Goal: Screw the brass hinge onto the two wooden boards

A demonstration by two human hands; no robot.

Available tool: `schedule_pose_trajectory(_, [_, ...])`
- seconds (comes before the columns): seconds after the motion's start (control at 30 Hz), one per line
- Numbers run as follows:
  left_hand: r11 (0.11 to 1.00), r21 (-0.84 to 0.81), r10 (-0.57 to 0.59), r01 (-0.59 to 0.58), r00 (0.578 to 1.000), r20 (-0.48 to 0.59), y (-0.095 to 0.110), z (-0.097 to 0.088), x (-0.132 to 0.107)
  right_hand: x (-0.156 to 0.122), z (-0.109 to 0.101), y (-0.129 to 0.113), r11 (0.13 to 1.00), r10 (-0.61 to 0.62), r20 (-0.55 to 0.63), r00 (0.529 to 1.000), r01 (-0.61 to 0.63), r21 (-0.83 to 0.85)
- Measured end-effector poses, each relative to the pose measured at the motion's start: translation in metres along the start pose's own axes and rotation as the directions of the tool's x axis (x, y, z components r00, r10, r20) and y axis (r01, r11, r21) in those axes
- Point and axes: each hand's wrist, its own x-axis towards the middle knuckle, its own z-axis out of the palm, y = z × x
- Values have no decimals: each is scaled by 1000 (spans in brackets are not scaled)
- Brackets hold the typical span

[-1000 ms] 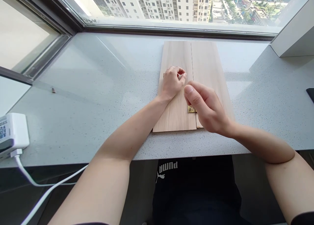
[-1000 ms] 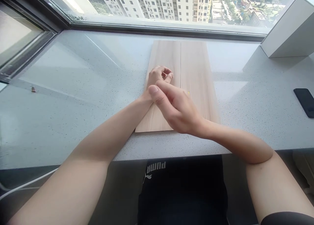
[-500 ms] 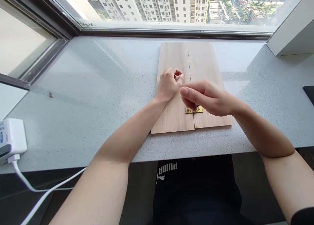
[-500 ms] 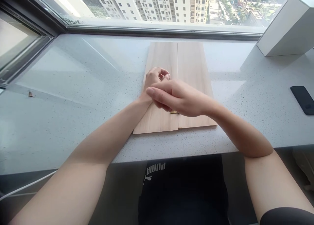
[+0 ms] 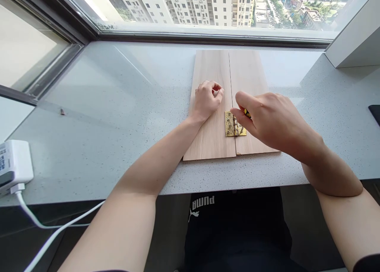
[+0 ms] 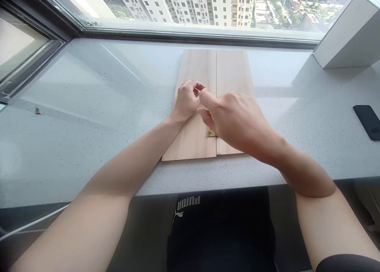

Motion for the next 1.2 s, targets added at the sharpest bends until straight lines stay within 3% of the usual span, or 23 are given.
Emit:
schedule_pose_trajectory(0.17, [1000, -17, -2, 2, 1000, 13, 2, -3, -3, -5, -7, 6, 989, -139, 69, 988, 135, 55])
schedule_pose_trajectory(0.27, [1000, -26, 10, -9, 1000, 25, 1, -4, -2, -7, -10, 6, 983, -173, 45, 984, 169, 67])
schedule_pose_trajectory(0.33, [1000, -20, 13, -13, 1000, 20, -1, -3, -1, -8, -10, 5, 989, -140, 2, 990, 140, 46])
schedule_pose_trajectory(0.47, [1000, -14, 6, -6, 1000, -6, -6, 2, 1, -7, -6, 0, 998, 48, -57, 997, -50, -34])
schedule_pose_trajectory(0.6, [1000, -12, 17, -17, 1000, -15, -9, 4, 2, -5, -3, -4, 988, 146, -49, 988, -149, -49])
schedule_pose_trajectory(0.7, [1000, -4, 25, -25, 999, -28, -9, 5, 2, -5, -5, -5, 992, 115, -24, 993, -116, -47])
schedule_pose_trajectory(0.83, [1000, 13, 21, -21, 1000, -12, -7, 3, 2, -9, -9, -2, 999, -46, 16, 999, 46, -3])
schedule_pose_trajectory(0.93, [1000, 5, 18, -19, 1000, 1, -6, 2, 2, -13, -10, 1, 995, -93, 41, 995, 94, -22])
schedule_pose_trajectory(1.07, [1000, -16, 15, -16, 999, -37, -6, 3, 1, -13, -8, -1, 997, -43, -10, 999, 43, -65])
schedule_pose_trajectory(1.2, [1000, -12, 20, -21, 1000, -24, -6, 3, 1, -7, -4, -8, 985, 109, -54, 993, -115, -127])
